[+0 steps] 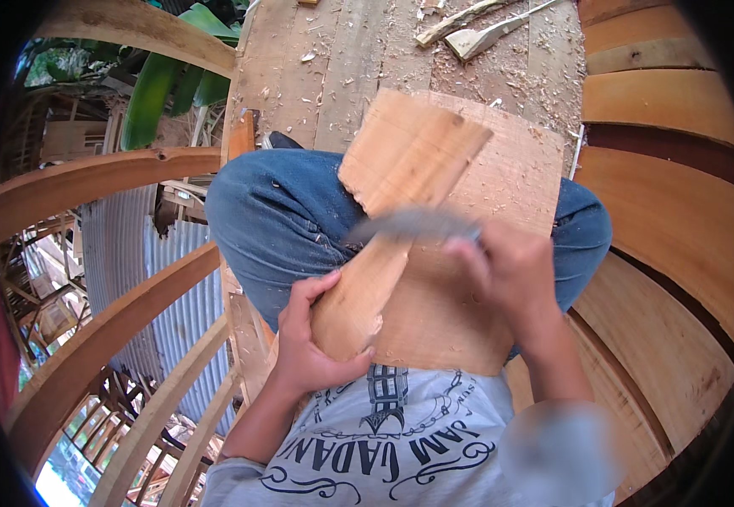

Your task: The person sits cross-legged and uses a curved knife to shave and shape a rectangular piece of wood resting on their lap. They repeatedly scrape the surface to remove thin layers of wood, refining the shape of the block.

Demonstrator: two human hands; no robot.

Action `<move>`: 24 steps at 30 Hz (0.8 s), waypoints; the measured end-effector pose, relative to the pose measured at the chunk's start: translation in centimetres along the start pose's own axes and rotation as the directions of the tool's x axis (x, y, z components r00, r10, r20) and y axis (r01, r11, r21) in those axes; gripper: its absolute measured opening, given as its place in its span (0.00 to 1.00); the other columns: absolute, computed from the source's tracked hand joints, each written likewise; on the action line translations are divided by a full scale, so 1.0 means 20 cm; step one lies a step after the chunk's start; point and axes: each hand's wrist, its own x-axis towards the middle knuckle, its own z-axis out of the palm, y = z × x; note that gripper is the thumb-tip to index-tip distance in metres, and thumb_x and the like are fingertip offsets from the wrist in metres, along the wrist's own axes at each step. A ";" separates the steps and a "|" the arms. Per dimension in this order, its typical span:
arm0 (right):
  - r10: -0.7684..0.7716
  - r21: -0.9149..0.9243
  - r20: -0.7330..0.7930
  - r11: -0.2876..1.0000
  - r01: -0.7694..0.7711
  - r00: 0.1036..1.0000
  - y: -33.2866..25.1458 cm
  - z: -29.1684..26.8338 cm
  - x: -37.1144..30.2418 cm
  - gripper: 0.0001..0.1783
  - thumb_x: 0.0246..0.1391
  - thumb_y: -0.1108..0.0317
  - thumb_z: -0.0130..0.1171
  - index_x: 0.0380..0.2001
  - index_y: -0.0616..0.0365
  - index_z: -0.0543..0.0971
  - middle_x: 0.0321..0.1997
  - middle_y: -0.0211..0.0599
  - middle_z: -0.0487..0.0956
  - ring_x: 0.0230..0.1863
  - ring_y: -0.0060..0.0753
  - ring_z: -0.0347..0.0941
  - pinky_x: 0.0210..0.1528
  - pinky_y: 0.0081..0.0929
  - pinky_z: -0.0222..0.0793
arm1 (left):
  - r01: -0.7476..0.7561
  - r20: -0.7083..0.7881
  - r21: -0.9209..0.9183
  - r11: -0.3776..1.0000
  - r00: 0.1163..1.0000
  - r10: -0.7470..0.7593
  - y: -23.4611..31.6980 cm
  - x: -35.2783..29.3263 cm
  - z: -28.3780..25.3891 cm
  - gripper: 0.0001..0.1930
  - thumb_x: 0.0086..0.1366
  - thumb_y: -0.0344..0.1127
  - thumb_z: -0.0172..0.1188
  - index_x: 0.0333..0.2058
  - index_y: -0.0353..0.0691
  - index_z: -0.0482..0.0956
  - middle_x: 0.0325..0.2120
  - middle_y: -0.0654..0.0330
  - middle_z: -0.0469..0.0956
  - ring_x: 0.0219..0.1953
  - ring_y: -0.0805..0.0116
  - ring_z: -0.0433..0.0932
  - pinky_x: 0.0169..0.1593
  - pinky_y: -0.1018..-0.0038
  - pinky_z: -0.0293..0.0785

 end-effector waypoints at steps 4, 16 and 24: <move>0.163 -0.166 0.025 0.973 -0.157 0.986 0.12 -0.09 0.10 0.26 0.50 0.44 0.61 0.16 0.56 0.70 0.14 0.41 0.71 0.16 0.44 0.71 0.18 0.36 0.64 | -0.031 -0.010 0.067 0.997 0.999 0.031 0.00 0.00 0.00 0.45 0.36 0.32 0.71 0.56 0.33 0.60 0.51 0.51 0.66 0.56 0.62 0.67 0.61 0.67 0.60; -0.002 -0.001 -0.024 1.000 0.002 1.000 0.02 0.03 0.01 0.27 0.52 0.46 0.61 0.15 0.57 0.70 0.13 0.44 0.70 0.16 0.46 0.70 0.17 0.36 0.62 | -0.116 -0.102 0.127 0.985 0.986 0.129 -0.01 0.04 0.01 0.40 0.35 0.38 0.74 0.50 0.32 0.68 0.43 0.49 0.74 0.45 0.59 0.76 0.50 0.69 0.71; -0.129 0.005 0.081 0.992 0.129 0.988 -0.01 -0.01 0.03 0.26 0.53 0.48 0.61 0.14 0.58 0.70 0.12 0.45 0.69 0.15 0.46 0.69 0.18 0.37 0.62 | -0.138 -0.088 0.084 0.987 0.985 0.146 -0.03 0.02 0.00 0.41 0.35 0.36 0.74 0.51 0.33 0.67 0.43 0.49 0.74 0.46 0.58 0.76 0.51 0.69 0.71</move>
